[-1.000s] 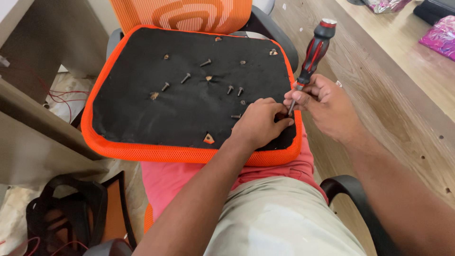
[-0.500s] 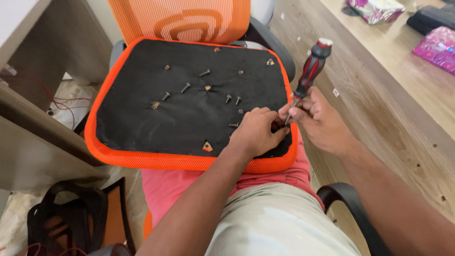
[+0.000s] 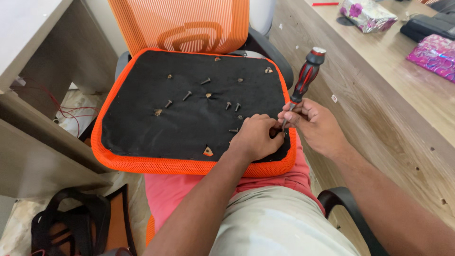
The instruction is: The person uses a screwdriver to tighten screws into the underside of an orange chair seat. The person holds the seat steady with one hand while turning the screwdriver with the other to secure the screws.
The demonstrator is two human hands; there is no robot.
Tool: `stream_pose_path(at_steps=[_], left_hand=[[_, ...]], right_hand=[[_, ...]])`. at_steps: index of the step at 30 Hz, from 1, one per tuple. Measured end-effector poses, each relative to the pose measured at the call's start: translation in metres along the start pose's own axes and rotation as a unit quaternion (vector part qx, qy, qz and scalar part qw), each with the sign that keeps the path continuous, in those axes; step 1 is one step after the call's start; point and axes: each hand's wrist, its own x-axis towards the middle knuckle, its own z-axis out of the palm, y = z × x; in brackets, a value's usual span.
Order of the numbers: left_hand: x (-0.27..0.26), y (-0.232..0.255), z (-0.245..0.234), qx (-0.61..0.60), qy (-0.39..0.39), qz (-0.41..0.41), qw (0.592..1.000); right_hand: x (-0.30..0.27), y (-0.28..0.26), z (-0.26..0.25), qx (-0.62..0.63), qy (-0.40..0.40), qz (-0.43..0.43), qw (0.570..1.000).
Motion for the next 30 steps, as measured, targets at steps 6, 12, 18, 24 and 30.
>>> stream_pose_path(at_steps=[6,12,18,24,30], left_hand=[[0.002,0.002,-0.003,-0.057,-0.017,-0.047,0.997],[0.003,-0.001,-0.005,-0.047,-0.016,-0.002,0.999],[0.001,-0.005,-0.004,-0.077,-0.016,-0.016,0.997],[0.002,-0.01,0.002,-0.045,-0.009,-0.004,0.999],[0.002,-0.01,0.002,-0.039,-0.009,0.01,0.999]], right_hand=[[0.004,0.002,0.001,-0.02,0.01,-0.001,1.0],[0.001,-0.003,0.003,-0.036,0.02,0.004,0.999],[0.002,-0.007,0.005,-0.059,0.016,-0.003,0.998],[0.005,-0.004,0.006,-0.086,0.024,-0.016,0.996],[0.005,-0.005,0.006,-0.091,0.022,-0.025,0.995]])
